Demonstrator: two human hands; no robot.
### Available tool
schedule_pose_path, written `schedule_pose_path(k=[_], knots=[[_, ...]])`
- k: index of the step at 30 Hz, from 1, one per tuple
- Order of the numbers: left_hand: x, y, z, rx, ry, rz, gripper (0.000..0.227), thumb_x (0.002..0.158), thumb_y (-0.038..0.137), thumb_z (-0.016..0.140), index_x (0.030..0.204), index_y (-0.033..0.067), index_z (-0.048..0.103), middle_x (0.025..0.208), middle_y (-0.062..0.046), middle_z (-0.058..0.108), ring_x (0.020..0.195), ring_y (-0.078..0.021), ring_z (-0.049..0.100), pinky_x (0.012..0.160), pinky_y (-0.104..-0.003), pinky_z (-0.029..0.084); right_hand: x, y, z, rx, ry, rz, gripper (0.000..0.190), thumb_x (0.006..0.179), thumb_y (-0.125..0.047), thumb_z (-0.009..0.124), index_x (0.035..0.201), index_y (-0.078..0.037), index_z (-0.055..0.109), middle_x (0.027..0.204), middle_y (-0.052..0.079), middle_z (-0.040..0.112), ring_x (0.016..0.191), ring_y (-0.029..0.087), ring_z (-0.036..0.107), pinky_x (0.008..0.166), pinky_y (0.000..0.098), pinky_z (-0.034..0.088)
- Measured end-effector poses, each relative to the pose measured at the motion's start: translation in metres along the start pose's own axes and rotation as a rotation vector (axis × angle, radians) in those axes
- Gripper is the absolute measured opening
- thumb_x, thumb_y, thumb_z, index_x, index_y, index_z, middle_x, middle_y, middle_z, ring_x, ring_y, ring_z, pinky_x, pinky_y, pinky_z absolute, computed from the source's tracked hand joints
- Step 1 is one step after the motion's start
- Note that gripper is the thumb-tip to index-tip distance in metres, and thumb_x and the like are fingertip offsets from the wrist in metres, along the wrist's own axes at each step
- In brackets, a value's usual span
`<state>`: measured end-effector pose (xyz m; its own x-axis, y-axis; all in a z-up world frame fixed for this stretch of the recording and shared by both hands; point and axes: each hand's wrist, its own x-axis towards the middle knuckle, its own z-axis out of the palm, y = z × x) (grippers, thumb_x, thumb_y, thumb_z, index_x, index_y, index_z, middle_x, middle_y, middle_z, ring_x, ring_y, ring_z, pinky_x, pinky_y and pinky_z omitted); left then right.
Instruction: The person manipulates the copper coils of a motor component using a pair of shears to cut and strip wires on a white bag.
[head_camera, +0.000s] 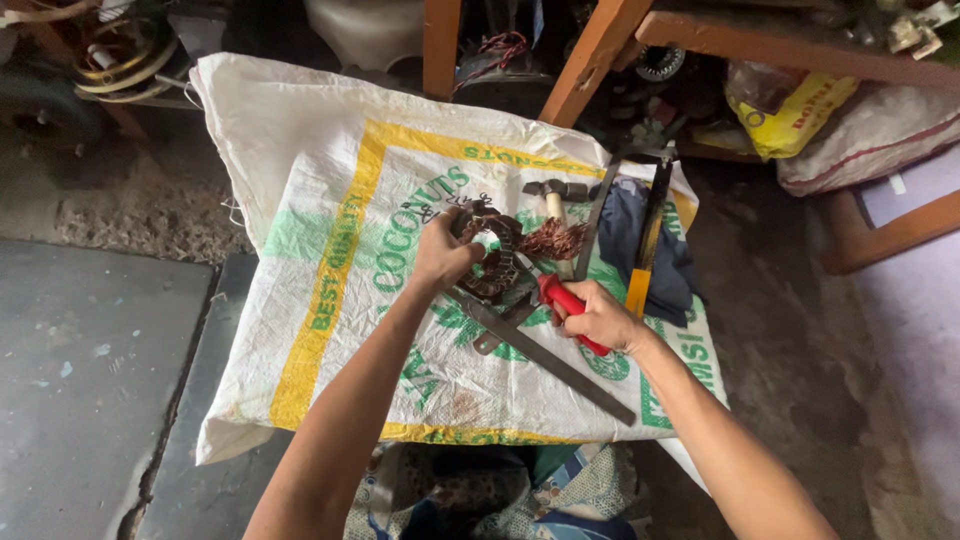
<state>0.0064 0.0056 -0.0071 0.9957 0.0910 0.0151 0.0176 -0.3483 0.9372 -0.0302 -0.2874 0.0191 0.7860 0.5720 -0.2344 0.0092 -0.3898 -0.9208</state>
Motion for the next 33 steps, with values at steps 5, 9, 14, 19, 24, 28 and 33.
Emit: schedule_pose_path(k=[5,9,14,19,24,28,33], knots=[[0.002,-0.006,-0.008,-0.103,0.013,0.062,0.072,0.061,0.022,0.069,0.127,-0.0066,0.063,0.088,-0.014,0.068,0.071,-0.0227,0.058,0.069,-0.036,0.051,0.003,-0.001,-0.004,0.278,-0.102,-0.004,0.014,0.064,0.002,0.063,0.076,-0.001,0.057,0.079,0.015,0.068,0.060,0.019,0.066,0.051,0.0344,0.058],[-0.003,-0.004,-0.011,-0.108,0.012,0.112,0.065,0.061,0.021,0.070,0.118,-0.0089,0.065,0.084,-0.010,0.064,0.073,-0.0205,0.058,0.070,-0.034,0.050,-0.002,-0.009,-0.006,0.436,-0.188,0.023,0.015,0.062,0.006,0.060,0.074,-0.002,0.055,0.082,0.019,0.070,0.067,0.023,0.070,0.053,0.0369,0.060],[-0.010,0.004,-0.005,0.063,0.062,0.127,0.064,0.065,0.017,0.068,0.125,-0.0047,0.063,0.095,-0.021,0.069,0.085,-0.0316,0.066,0.079,-0.042,0.054,-0.010,-0.018,0.009,0.284,-0.068,0.151,0.026,0.066,0.007,0.059,0.090,-0.003,0.063,0.094,0.018,0.072,0.072,0.026,0.073,0.060,0.0390,0.065],[-0.023,0.019,0.014,0.292,0.182,0.049,0.054,0.072,0.017,0.066,0.122,-0.0033,0.064,0.107,-0.027,0.071,0.100,-0.0401,0.068,0.091,-0.048,0.055,-0.019,-0.021,0.028,-0.875,0.176,0.251,0.026,0.079,-0.006,0.069,0.103,0.001,0.065,0.110,0.023,0.064,0.089,0.033,0.067,0.076,0.0478,0.059],[-0.021,0.042,0.014,0.338,0.193,0.016,0.074,0.068,0.014,0.064,0.137,-0.0065,0.049,0.104,-0.028,0.069,0.096,-0.0402,0.070,0.088,-0.046,0.056,-0.032,-0.052,0.038,-1.155,0.260,0.163,0.041,0.074,-0.012,0.078,0.108,0.004,0.064,0.141,0.024,0.040,0.124,0.043,0.043,0.097,0.0718,0.035],[-0.028,0.050,0.014,0.341,0.111,-0.118,0.068,0.071,0.009,0.057,0.138,-0.0048,0.049,0.105,-0.026,0.066,0.091,-0.0379,0.071,0.082,-0.046,0.061,-0.025,-0.074,0.054,-1.186,0.183,0.371,0.034,0.077,-0.010,0.074,0.109,0.002,0.068,0.140,0.022,0.044,0.127,0.042,0.044,0.107,0.0753,0.028],[-0.025,0.051,0.017,0.412,0.097,-0.132,0.073,0.073,0.010,0.060,0.141,-0.0094,0.043,0.110,-0.032,0.061,0.090,-0.0394,0.070,0.079,-0.046,0.061,-0.023,-0.086,0.057,-1.517,0.251,0.197,0.038,0.074,-0.009,0.072,0.108,0.007,0.067,0.141,0.028,0.038,0.127,0.051,0.039,0.099,0.0856,0.018]])
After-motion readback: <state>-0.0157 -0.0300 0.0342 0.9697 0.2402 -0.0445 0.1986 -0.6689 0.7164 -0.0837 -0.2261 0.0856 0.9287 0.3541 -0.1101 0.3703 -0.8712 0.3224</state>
